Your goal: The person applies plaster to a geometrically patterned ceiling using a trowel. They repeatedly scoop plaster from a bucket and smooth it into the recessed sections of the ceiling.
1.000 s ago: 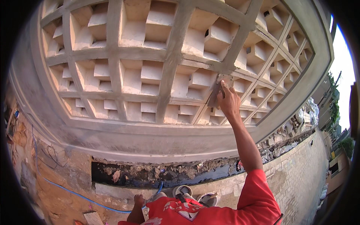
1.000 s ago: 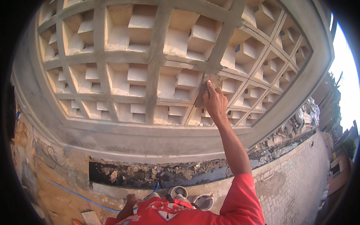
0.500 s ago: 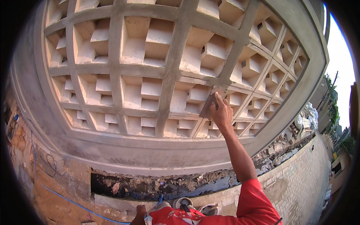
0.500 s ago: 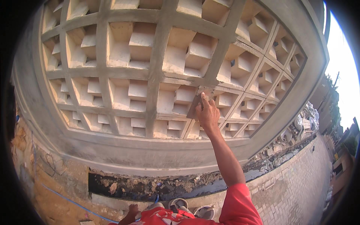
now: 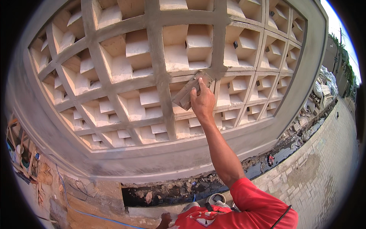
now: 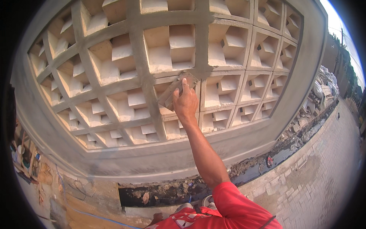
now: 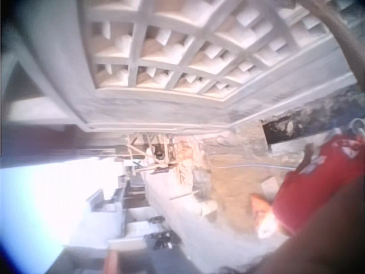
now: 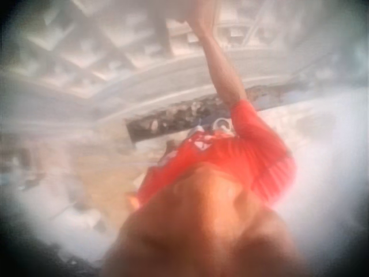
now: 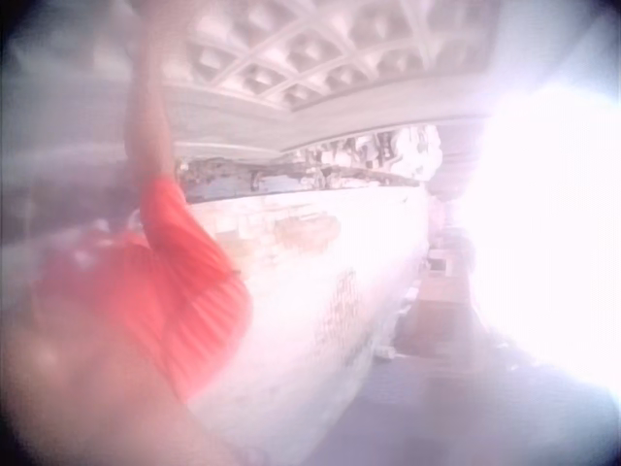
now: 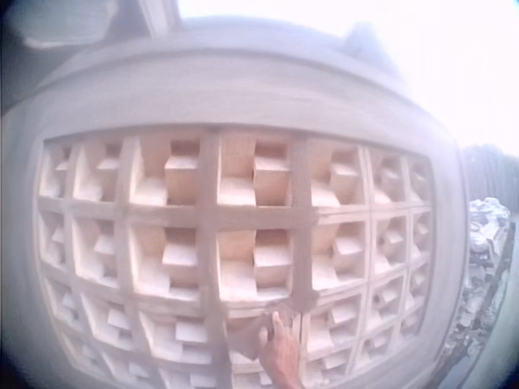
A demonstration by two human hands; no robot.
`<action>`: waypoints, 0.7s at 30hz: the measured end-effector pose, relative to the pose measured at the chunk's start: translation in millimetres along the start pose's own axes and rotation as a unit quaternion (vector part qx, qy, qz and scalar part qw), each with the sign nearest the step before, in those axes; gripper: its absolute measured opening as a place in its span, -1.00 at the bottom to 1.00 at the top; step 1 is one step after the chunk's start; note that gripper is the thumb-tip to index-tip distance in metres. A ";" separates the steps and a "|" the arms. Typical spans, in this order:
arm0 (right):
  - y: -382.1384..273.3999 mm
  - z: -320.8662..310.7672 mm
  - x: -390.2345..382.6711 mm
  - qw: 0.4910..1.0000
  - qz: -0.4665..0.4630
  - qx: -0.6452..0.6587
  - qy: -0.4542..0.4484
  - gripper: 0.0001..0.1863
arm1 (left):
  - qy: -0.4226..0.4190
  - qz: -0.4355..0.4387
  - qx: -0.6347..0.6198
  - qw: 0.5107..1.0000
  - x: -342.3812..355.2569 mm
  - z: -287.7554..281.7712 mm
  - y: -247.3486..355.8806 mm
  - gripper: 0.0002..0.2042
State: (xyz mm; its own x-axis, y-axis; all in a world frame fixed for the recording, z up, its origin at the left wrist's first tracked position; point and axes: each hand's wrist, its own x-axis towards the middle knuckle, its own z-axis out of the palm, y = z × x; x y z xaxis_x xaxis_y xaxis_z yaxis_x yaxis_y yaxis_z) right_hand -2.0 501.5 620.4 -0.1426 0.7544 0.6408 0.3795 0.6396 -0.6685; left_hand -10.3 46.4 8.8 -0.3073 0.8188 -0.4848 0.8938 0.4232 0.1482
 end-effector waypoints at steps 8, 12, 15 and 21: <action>17.8 -43.7 12.3 0.989 0.025 0.123 0.082 -0.52 | 0.084 0.040 -0.067 0.993 -4.0 -3.5 -16.6 -0.54; 8.1 -18.5 21.0 0.995 0.034 0.070 0.055 -0.51 | 0.057 0.036 -0.038 0.997 -12.3 3.4 -18.4 -0.58; -10.7 17.9 -24.1 0.998 -0.023 0.053 -0.026 -0.51 | 0.043 0.041 -0.017 0.998 -10.0 10.2 -8.7 -0.59; 15.2 -48.2 -16.2 0.997 -0.073 0.017 -0.004 -0.53 | 0.090 0.038 -0.011 0.995 -19.1 30.8 -10.0 -0.54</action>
State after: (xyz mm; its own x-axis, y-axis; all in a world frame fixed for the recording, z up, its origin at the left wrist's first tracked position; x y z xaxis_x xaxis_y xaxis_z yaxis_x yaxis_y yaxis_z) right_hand 50.1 492.0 618.0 -0.2010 0.6531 0.7301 0.3224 0.7479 -0.5802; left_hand -3.3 14.5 -10.0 -0.2952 0.9038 -0.3097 0.9099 0.3648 0.1974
